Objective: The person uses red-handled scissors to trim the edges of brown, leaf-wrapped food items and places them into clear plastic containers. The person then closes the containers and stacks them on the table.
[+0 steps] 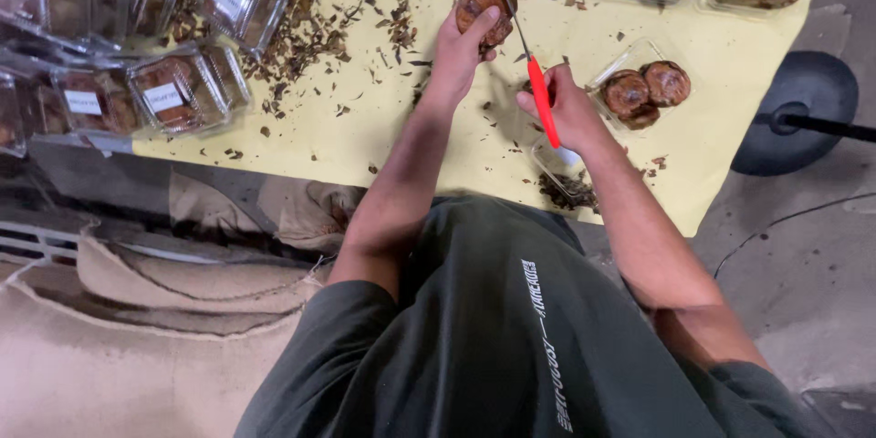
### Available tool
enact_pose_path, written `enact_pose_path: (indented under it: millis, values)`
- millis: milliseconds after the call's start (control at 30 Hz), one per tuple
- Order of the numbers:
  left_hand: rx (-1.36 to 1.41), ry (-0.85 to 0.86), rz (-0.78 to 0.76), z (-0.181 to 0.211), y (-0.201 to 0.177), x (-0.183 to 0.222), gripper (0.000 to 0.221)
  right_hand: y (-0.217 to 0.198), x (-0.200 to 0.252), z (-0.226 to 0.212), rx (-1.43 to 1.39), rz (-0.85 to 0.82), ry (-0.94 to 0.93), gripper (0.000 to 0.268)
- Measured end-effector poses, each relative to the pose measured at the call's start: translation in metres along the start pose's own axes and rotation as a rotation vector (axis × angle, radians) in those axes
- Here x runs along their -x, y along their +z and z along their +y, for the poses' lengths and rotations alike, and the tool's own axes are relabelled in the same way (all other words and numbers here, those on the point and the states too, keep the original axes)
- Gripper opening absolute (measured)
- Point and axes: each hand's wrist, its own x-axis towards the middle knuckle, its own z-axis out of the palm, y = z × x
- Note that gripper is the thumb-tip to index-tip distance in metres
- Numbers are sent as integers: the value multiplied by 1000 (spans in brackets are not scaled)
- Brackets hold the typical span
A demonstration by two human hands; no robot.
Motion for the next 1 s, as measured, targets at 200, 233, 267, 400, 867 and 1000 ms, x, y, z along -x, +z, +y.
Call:
enact_pose_path:
  millis: [200, 233, 267, 400, 867, 1000]
  values:
    - [-11, -32, -43, 3, -27, 1, 28, 19, -3, -3, -323, -184, 102, 49]
    - [-20, -37, -26, 2, -28, -2, 28, 21, -6, -4, -296, -174, 131, 48]
    - [-28, -42, -8, 1, -30, -5, 28, 22, -11, -5, -269, -165, 159, 48]
    - [-134, -175, 28, -7, -43, -8, 32, 23, -22, -5, -204, -189, 229, 48]
    - [-259, -89, -123, 5, -60, -3, 37, 7, -15, -18, 299, -135, 87, 73]
    - [-229, -93, -194, 4, -64, 0, 35, 11, -14, -25, 335, -135, 106, 70]
